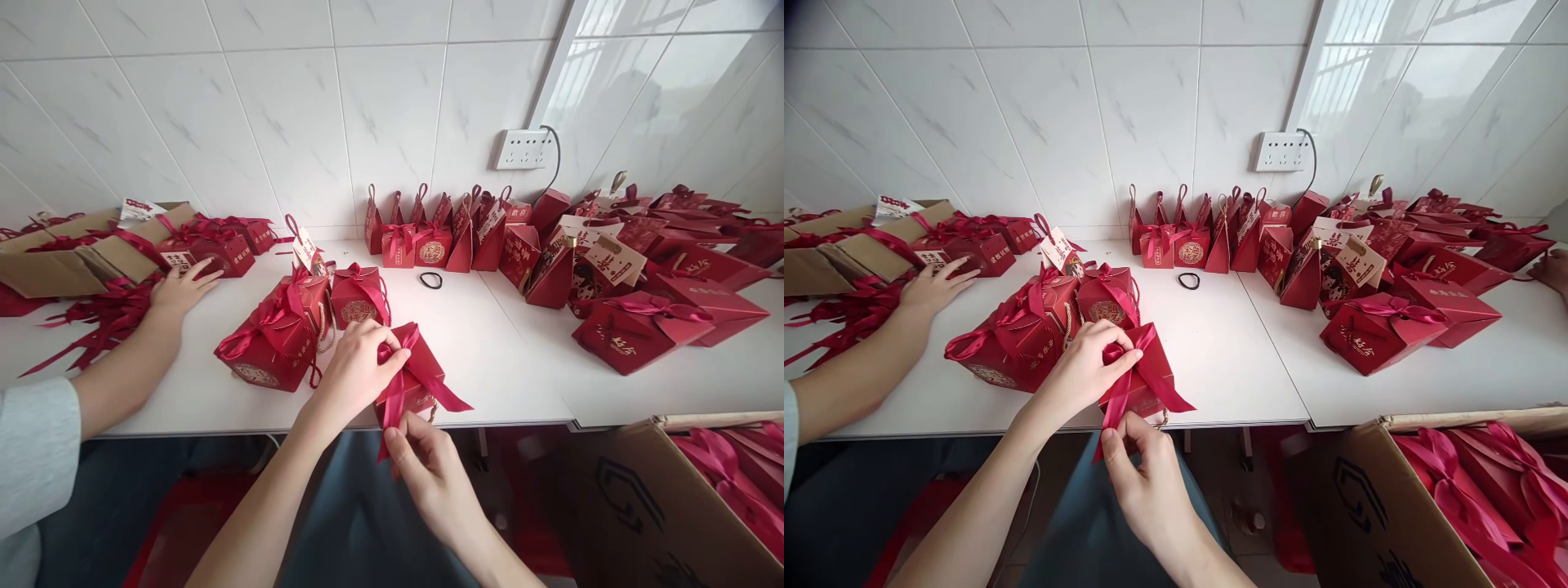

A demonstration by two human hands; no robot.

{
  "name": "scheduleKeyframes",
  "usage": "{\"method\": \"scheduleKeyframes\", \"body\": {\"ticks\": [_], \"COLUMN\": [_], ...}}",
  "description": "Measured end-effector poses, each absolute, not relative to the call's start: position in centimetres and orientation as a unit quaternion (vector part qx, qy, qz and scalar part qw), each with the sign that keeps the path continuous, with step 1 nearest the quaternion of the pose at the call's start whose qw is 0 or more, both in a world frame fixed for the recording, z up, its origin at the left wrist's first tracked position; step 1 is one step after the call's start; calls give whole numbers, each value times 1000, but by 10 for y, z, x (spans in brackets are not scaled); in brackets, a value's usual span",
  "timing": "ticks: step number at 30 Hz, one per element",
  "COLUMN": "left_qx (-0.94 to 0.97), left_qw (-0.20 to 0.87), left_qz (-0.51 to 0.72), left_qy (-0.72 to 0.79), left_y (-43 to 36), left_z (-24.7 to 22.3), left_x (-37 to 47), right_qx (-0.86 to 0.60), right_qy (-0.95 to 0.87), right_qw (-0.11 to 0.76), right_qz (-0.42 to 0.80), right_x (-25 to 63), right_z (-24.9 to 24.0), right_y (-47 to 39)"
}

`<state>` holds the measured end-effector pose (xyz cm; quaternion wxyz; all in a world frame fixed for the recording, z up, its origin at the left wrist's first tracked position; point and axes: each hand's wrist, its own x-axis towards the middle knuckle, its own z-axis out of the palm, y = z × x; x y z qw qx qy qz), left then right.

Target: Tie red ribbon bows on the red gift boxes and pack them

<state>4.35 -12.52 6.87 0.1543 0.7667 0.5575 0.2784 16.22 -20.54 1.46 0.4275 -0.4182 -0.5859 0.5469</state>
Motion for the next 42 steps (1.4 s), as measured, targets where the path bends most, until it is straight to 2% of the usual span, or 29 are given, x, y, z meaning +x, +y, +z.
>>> {"method": "scheduleKeyframes", "body": {"ticks": [6, 9, 12, 17, 20, 22, 27, 36, 42], "left_qx": [768, 741, 725, 719, 701, 682, 611, 524, 513], "left_qw": [166, 181, 192, 179, 174, 178, 217, 286, 271], "left_qz": [313, 378, 374, 362, 392, 417, 457, 496, 508], "left_qy": [533, 524, 545, 565, 569, 574, 609, 630, 637], "left_y": [-128, -132, -134, -135, -137, -140, -152, -157, -155], "left_z": [67, 67, 65, 60, 55, 52, 47, 46, 41], "left_x": [38, 28, 21, 21, 24, 26, 34, 47, 49], "right_qx": [-432, -478, -562, -616, -633, -622, -575, -490, -454], "right_qy": [-652, -652, -658, -736, -744, -753, -756, -608, -518], "right_qw": [334, 385, 403, 245, 177, 172, 241, 474, 525], "right_qz": [526, 445, 298, 139, 121, 131, 201, 407, 500], "right_x": [191, 222, 234, 203, 186, 184, 196, 200, 197], "right_z": [29, 54, 79, 97, 98, 96, 83, 36, 29], "right_y": [-212, -198, -166, -110, -98, -99, -108, -125, -128]}}
